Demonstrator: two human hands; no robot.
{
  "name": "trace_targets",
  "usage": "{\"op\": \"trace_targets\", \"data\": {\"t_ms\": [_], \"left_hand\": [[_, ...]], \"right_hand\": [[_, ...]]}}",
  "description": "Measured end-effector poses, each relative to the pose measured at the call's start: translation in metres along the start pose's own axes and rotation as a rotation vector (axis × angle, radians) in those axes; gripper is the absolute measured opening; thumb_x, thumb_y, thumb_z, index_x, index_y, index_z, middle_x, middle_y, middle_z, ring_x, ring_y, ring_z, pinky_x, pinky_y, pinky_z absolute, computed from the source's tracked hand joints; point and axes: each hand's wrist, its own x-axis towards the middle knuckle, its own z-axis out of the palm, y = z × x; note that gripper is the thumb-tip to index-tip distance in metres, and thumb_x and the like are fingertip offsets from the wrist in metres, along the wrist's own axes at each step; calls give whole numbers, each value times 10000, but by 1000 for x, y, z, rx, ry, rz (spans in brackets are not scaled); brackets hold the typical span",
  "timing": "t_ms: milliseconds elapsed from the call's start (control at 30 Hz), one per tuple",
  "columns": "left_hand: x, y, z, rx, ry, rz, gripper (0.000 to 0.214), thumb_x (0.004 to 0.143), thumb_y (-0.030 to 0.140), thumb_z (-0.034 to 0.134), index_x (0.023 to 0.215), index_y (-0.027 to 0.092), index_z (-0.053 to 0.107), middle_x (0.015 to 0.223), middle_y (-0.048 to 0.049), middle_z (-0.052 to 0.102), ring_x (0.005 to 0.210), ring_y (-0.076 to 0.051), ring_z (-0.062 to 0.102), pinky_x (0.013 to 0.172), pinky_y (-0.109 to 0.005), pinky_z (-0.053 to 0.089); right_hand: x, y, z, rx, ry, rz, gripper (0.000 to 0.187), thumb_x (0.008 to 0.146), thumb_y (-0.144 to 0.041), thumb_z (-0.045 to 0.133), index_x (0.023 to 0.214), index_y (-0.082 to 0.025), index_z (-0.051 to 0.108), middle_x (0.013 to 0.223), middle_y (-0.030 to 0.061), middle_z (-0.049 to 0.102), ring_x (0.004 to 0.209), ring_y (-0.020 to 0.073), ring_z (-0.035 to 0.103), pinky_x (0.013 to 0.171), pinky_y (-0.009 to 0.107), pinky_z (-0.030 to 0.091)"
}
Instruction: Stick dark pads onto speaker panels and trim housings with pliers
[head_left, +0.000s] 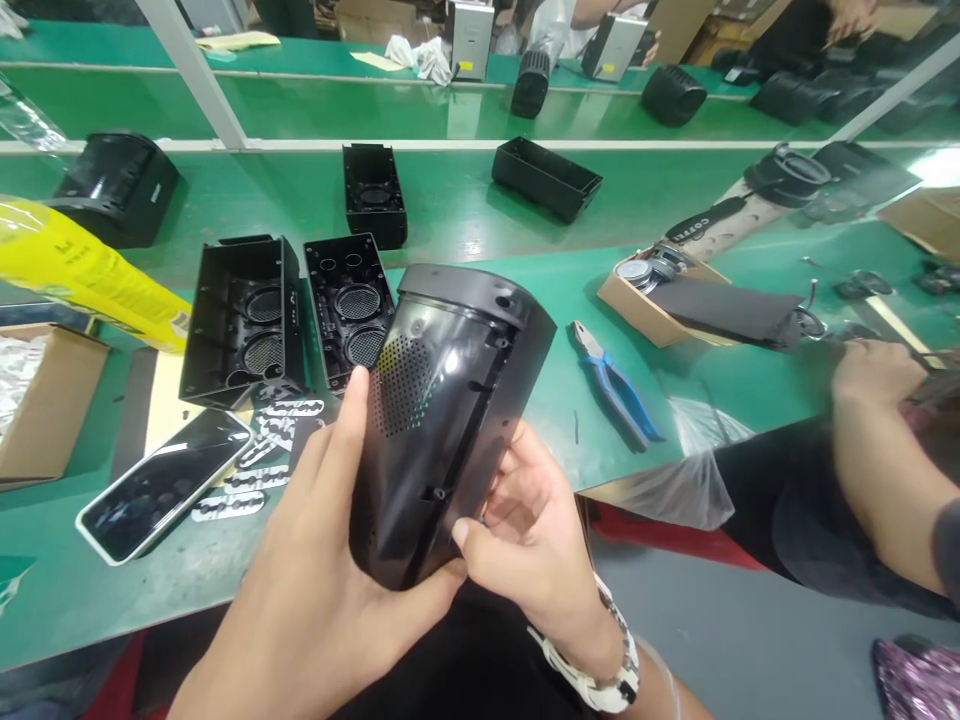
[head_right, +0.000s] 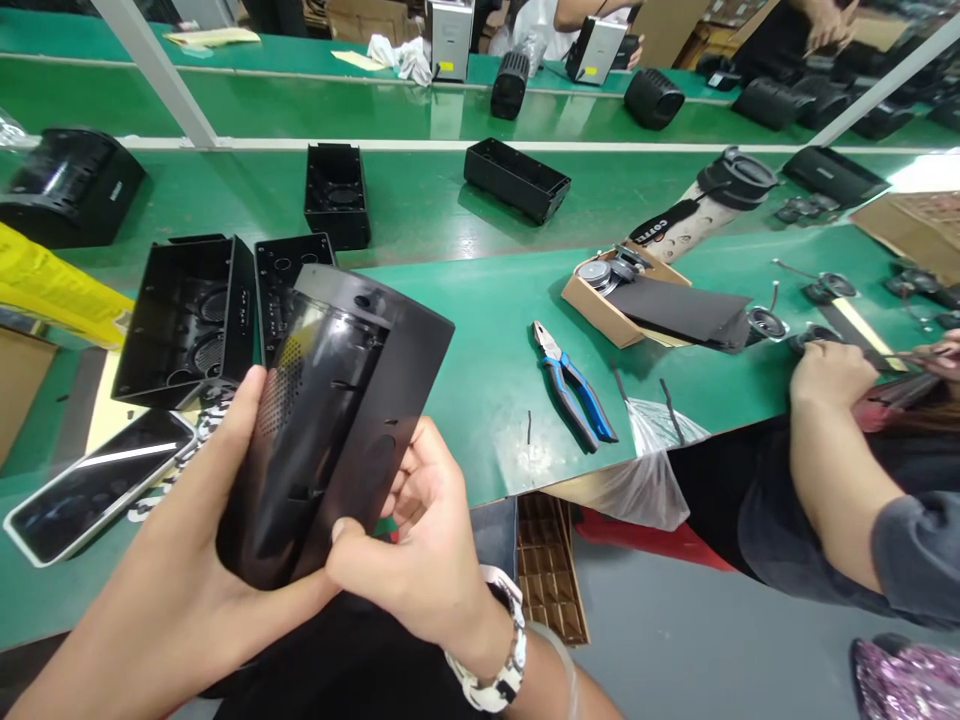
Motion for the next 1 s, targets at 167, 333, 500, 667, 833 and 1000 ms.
{"op": "trace_targets", "data": {"t_ms": [167, 333, 500, 667, 833, 1000], "left_hand": [[0, -3, -1, 7, 15, -7, 1069, 598, 453, 717, 1444, 293, 84, 1323, -62, 426, 1135, -317, 489, 900, -451, 480], [0, -2, -3, -13, -8, -7, 1067, 601, 417, 713, 1445, 286, 75, 1323, -66, 428, 1148, -315, 477, 945, -478, 440], [3, 0, -1, -1, -8, 1, 1059, 611, 398, 709, 1447, 280, 69, 1321, -77, 425, 1151, -326, 468, 975, -501, 403], [3, -2, -2, -24, -17, -16, 1073, 591, 414, 728, 1444, 290, 87, 1308, -80, 430, 1137, -327, 474, 947, -493, 424], [2, -2, -3, -56, -35, -43, 1081, 588, 403, 728, 1443, 299, 75, 1285, -81, 450, 1115, -332, 486, 912, -498, 440], [3, -6, 1, -94, -38, -79, 1101, 580, 383, 737, 1443, 310, 57, 1290, -79, 443, 1115, -331, 486, 918, -499, 428]], "right_hand": [[-1, 0, -2, -34, -46, 38, 434, 617, -46, 573, 995, -237, 479, 839, -15, 559, 676, 100, 519, 560, 202, 407], [-1, -4, 0, -49, -51, 45, 457, 585, -31, 575, 978, -233, 459, 821, -18, 558, 671, 108, 537, 543, 199, 417], [1, -6, 1, -90, -10, 1, 466, 561, 18, 540, 962, -211, 476, 783, -42, 543, 607, 56, 499, 512, 139, 409], [3, -4, -8, -74, -119, 43, 446, 628, -12, 590, 1004, -214, 460, 819, -26, 559, 673, 70, 532, 559, 147, 442], [1, -4, -8, -97, -124, 7, 472, 605, 15, 576, 998, -213, 449, 773, -47, 536, 622, 55, 509, 516, 131, 421], [4, -2, -9, -159, -100, 1, 501, 613, 13, 573, 1034, -227, 446, 801, -39, 555, 657, 69, 535, 529, 135, 441]]}}
